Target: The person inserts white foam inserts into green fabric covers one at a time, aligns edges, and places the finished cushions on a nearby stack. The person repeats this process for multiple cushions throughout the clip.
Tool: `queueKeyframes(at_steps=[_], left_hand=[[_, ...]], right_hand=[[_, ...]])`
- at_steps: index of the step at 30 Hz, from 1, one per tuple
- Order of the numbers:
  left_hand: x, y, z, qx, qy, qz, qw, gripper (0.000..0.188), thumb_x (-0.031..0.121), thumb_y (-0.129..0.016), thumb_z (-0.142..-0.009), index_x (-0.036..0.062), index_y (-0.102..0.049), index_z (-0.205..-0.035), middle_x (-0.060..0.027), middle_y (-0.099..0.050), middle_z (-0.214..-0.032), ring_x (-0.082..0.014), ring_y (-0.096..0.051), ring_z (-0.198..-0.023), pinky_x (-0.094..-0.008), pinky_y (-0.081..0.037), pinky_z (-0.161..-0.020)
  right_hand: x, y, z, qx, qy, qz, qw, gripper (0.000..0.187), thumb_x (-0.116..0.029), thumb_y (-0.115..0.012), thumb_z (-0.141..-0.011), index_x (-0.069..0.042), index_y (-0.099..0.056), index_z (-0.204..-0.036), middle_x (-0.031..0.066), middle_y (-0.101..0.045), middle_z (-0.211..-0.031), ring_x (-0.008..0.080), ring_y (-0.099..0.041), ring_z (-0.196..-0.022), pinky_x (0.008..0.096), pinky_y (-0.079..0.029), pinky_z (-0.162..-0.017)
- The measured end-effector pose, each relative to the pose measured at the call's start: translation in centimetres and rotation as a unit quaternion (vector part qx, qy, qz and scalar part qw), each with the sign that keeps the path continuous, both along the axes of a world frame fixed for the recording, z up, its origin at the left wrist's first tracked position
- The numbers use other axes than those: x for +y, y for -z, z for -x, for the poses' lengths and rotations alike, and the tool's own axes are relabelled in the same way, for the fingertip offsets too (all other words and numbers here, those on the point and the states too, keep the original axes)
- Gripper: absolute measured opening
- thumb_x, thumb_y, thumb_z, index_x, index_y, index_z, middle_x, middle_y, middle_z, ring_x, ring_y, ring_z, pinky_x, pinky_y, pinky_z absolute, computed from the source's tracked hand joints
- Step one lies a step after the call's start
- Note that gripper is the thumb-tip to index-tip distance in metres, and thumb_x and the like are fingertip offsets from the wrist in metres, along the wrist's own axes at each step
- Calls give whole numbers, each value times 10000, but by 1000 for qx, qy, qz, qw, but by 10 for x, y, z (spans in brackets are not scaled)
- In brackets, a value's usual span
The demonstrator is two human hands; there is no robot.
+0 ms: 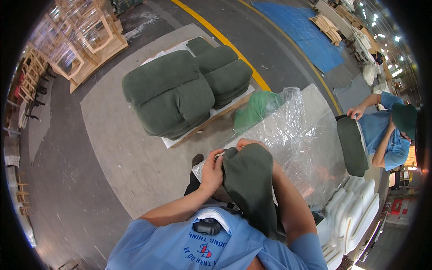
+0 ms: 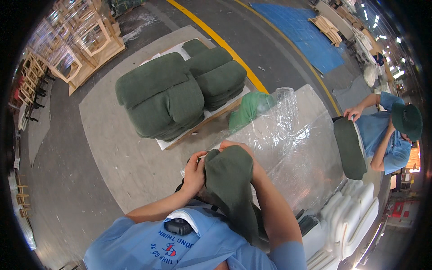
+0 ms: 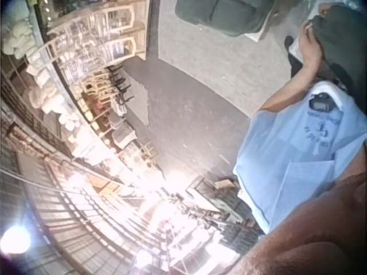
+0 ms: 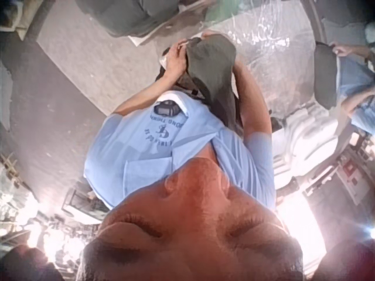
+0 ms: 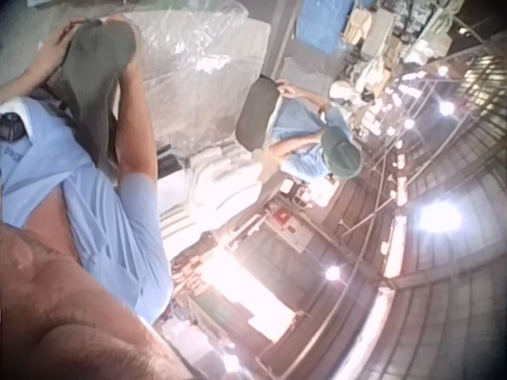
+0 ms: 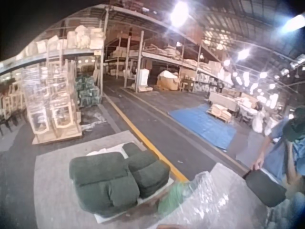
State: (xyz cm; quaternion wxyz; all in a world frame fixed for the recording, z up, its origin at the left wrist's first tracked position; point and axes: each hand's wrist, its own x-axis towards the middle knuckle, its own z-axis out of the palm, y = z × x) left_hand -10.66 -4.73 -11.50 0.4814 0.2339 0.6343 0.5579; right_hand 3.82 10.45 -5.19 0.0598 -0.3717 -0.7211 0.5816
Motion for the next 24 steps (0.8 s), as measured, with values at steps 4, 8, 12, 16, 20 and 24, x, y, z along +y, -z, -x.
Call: queueKeyframes(at_steps=[4,8,12,16,20,24], left_hand=[[13,58,3,66,52,-7,996,327,107,-517,-1118,60,-570,-1436,-128,-701,-1248,-221,-653,-1141,-341,-508,-1007],[30,106,10,130,187,-5,974,554,80,-593,-1038,116,-453,-1572,-166,-710,-1264,-289,-694,-1098,-403,-540,-946],[51,75,53,89,362,-15,928,894,-24,-677,-895,173,-301,-1682,-129,-641,-1447,-258,-702,-1081,-444,-561,-896],[80,61,87,18,513,22,858,970,10,-807,-822,87,-332,-1663,-136,-581,-1552,-221,-633,-1271,-409,-534,-1035],[115,72,78,171,620,3,766,636,143,-823,-892,8,-587,-1467,-120,-658,-1462,-237,-607,-1312,-396,-472,-1142],[140,73,71,178,685,-5,706,511,186,-812,-928,16,-659,-1385,-96,-683,-1425,-252,-619,-1281,-402,-469,-1140]], right_hand=[[17,69,-3,114,47,107,987,163,-127,-659,-981,-33,-736,-1090,29,-741,-993,122,-652,-919,325,-555,-836],[21,92,-27,-22,97,25,995,264,-173,-645,-1015,-32,-735,-1218,71,-764,-1097,172,-690,-1007,369,-569,-896],[24,15,-73,-189,65,-38,979,362,-280,-622,-1069,-36,-708,-1322,111,-759,-1168,232,-705,-1066,401,-564,-941],[-21,-65,-187,-102,148,71,981,513,-437,-636,-1081,-43,-652,-1409,106,-724,-1246,243,-675,-1149,384,-522,-1003],[-154,-93,-289,42,300,244,921,626,-478,-662,-1065,-37,-575,-1500,85,-685,-1319,196,-622,-1238,362,-465,-1074],[-262,-65,-296,195,437,222,850,779,-387,-828,-951,23,-517,-1537,90,-687,-1355,168,-621,-1272,371,-472,-1129]])
